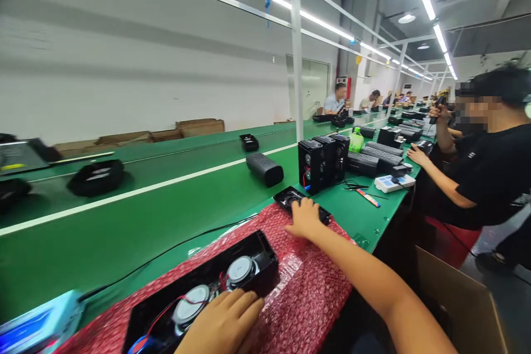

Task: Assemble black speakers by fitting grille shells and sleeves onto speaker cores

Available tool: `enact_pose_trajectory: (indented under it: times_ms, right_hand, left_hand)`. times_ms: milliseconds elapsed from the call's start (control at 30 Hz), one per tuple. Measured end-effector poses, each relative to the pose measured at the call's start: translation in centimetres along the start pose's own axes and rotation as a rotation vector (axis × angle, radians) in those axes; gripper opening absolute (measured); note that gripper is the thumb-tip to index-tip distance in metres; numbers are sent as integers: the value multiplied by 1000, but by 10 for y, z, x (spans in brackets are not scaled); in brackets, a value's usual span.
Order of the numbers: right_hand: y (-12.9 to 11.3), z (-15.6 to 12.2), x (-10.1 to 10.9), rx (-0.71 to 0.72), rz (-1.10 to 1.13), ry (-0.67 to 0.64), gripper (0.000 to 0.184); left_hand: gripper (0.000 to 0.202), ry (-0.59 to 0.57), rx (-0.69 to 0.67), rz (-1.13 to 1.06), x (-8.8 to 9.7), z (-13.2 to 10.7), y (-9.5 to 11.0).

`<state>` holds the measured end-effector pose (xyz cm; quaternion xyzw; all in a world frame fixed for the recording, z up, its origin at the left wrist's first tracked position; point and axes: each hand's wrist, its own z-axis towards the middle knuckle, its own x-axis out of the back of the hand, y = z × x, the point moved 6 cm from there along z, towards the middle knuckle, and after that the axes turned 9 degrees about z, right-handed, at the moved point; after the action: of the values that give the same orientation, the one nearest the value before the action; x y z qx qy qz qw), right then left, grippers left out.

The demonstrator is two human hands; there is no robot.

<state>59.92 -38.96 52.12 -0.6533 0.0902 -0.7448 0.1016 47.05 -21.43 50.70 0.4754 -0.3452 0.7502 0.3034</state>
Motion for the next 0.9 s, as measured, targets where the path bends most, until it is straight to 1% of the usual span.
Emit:
enact_pose_trajectory:
  times_ms: [33,100,167,233,300,367,433,467,500,567,600,633,667,767,833,900]
  right_hand:
    - [10,2,0,-38,-5,-19,33]
    - [19,2,-2,-69,9,-57,29]
    - [19,1,-1,-63,50,-79,27]
    - [11,-1,7,-24,118,-93,24]
    - [-3,-3,22,61,211,-121,22]
    - [-23,-9,40,201,336,-196,22]
    - [-47,-18,58,352,473,-339,24]
    - [-59,-24,65,415,544,-433,28]
    - [-71,-29,69,471,646,-569,33]
    - [-91,-37,70,517,863,-888,45]
    - [-99,-37,67,529,904,-1003,50]
    - [-106,-33,62,542,887,-1067,53]
    - [-111,-27,55,560,820,-1080,56]
    - [-124,-2,29,624,596,-991,55]
    - [-134,7,16,652,504,-941,52]
    - [-142,7,7,685,414,-894,57]
  left_hand:
    - [12,12,37,37,9,1,-8]
    - [13,33,109,100,28,0,-25]
    - [17,24,182,149,46,-5,-44]
    - [17,17,268,182,61,-13,-63]
    - [22,48,347,227,76,-22,-78]
    - [34,114,404,288,90,-32,-88]
    - [46,172,432,327,103,-41,-92]
    - [51,185,427,332,108,-45,-92]
    - [59,180,409,326,112,-48,-91]
    - [75,113,364,278,117,-51,-88]
    - [82,56,358,244,118,-52,-88]
    - [87,-9,368,206,119,-53,-87]
    - [91,-80,393,166,118,-53,-88]
    - [95,-273,492,71,108,-53,-94]
    - [89,-373,539,25,96,-54,-98]
    - [79,-439,569,-4,83,-56,-103]
